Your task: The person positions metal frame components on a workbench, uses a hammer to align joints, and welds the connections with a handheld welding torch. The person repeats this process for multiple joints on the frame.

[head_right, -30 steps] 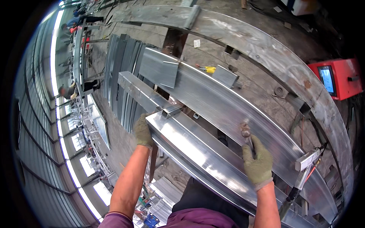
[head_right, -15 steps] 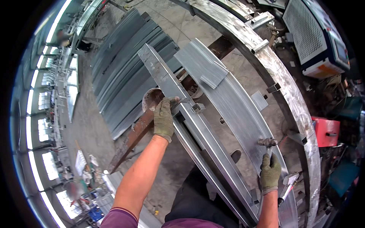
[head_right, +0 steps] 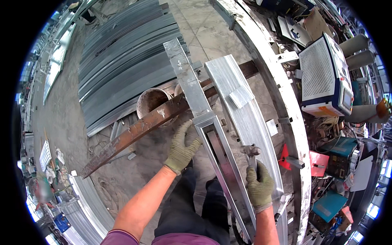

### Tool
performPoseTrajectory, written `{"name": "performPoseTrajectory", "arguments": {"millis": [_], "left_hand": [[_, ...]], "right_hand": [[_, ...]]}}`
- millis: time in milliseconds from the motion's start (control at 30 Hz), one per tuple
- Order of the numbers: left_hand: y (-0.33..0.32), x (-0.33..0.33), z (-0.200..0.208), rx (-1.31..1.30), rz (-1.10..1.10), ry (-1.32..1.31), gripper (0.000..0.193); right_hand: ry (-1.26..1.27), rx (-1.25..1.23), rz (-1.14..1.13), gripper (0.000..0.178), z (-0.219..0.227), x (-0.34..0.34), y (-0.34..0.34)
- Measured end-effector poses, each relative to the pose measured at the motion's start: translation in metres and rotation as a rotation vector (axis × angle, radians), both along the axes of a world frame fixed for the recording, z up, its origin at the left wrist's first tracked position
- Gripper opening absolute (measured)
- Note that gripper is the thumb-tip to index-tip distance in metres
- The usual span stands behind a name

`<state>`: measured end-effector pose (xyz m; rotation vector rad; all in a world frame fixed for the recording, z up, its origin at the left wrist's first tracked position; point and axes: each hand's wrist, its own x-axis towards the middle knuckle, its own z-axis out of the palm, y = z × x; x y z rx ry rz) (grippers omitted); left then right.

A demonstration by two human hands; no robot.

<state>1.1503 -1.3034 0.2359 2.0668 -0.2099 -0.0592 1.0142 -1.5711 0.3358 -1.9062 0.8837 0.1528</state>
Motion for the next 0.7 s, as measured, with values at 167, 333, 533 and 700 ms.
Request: {"name": "performPoseTrajectory", "arguments": {"millis": [167,333,533,700], "left_hand": [[-0.020,-0.002,-0.019,-0.199,0.082,0.059,0.067],[-0.032,-0.018,-0.036,-0.118,0.253,0.101,0.080],[-0.037,-0.023,0.011,-0.542,0.290,0.714,0.086],[-0.021,-0.014,0.014,-0.489,0.159,0.694,0.091]], "right_hand": [[-0.075,-0.169,0.190,0.034,0.010,0.017,0.026],[-0.132,-0.159,0.244,0.036,0.025,0.046,0.061],[-0.240,-0.260,0.442,0.038,0.033,0.078,0.090],[-0.236,-0.419,0.580,0.035,0.019,0.088,0.099]]}}
